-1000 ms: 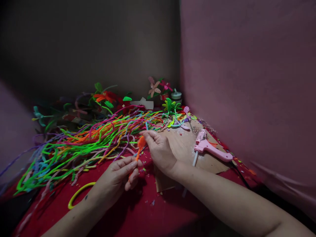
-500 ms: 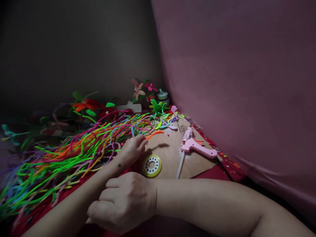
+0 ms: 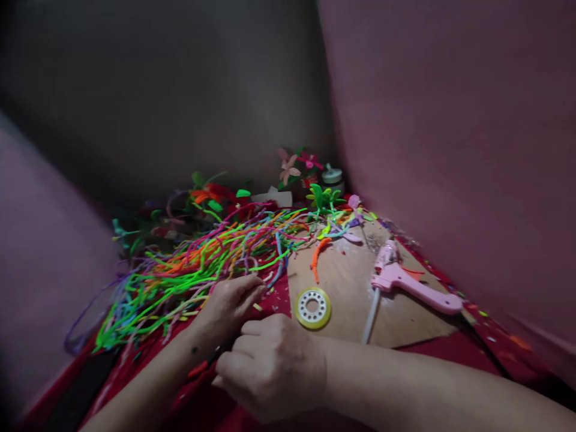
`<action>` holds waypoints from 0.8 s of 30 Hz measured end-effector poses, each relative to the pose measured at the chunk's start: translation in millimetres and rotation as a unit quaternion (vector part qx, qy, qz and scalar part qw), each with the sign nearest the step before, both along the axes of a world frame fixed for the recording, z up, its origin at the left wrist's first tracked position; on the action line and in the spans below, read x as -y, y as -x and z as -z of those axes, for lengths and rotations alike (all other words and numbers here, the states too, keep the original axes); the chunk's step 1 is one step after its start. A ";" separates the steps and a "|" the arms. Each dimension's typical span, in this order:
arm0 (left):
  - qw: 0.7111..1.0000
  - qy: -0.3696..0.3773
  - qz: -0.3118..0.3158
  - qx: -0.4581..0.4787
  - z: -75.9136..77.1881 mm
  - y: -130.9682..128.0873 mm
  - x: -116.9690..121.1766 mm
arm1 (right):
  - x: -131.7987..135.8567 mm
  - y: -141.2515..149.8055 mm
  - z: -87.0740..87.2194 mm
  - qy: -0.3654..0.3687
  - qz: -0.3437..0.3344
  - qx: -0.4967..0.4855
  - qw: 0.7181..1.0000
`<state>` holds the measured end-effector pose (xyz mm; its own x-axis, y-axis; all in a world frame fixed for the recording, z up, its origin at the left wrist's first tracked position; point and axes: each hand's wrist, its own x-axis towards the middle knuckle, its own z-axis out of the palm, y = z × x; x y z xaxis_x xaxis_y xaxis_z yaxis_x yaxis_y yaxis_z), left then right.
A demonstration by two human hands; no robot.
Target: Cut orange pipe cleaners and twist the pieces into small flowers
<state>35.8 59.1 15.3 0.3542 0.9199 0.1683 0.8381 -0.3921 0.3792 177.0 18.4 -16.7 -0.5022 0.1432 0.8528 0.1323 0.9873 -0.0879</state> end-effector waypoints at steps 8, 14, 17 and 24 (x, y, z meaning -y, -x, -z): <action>0.964 -0.137 -0.226 0.038 -11.9 106.4 -30.2 | -1.0 -3.0 -13.1 0.066 0.005 0.056 0.996; 0.945 -0.206 -0.253 0.001 -4.9 144.4 -70.0 | -46.5 18.0 -47.0 0.032 0.108 0.088 0.990; 0.948 -0.221 -0.229 -0.021 3.7 141.8 -79.5 | -90.6 39.9 -71.2 0.066 0.229 0.111 0.965; 0.951 -0.212 -0.221 -0.055 21.0 133.7 -85.2 | -157.7 93.8 -90.7 0.295 0.339 0.261 0.854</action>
<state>-97.9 144.3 -5.7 -0.0137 0.8411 0.5407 0.9818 -0.0910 0.1665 83.2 176.2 74.0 -0.4231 0.8799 0.2161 0.8299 0.4721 -0.2975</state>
